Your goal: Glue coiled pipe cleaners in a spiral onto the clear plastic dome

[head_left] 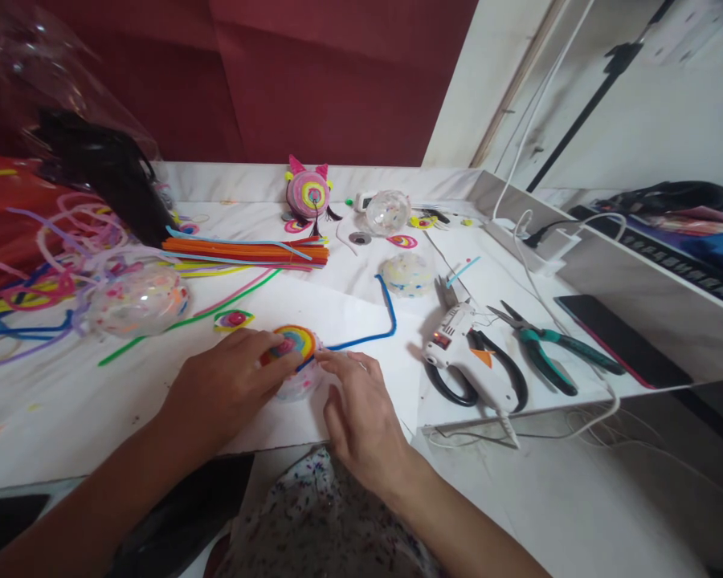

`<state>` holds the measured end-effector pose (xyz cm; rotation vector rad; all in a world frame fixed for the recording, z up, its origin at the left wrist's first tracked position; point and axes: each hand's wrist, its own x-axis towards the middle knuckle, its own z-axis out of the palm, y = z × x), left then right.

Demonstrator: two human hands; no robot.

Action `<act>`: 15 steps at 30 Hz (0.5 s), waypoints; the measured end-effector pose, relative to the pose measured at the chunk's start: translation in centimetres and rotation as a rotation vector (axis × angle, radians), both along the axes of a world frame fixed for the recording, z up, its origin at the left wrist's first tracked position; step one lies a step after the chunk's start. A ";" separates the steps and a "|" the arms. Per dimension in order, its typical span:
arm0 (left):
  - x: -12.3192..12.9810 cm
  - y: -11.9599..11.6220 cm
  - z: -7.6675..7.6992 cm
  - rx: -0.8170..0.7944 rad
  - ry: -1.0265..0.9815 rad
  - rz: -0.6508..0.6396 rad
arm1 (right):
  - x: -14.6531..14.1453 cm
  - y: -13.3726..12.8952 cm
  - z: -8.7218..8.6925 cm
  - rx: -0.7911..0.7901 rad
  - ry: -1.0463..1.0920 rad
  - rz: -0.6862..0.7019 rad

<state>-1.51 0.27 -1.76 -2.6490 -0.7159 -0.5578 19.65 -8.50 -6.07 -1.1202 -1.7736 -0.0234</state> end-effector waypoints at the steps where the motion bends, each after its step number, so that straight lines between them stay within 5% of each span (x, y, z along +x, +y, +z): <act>1: 0.0 0.0 -0.1 -0.011 -0.001 -0.002 | 0.0 0.0 0.0 -0.013 0.017 -0.002; 15: -0.1 0.0 0.1 0.016 0.047 0.011 | 2.0 2.1 0.3 -0.003 -0.157 -0.055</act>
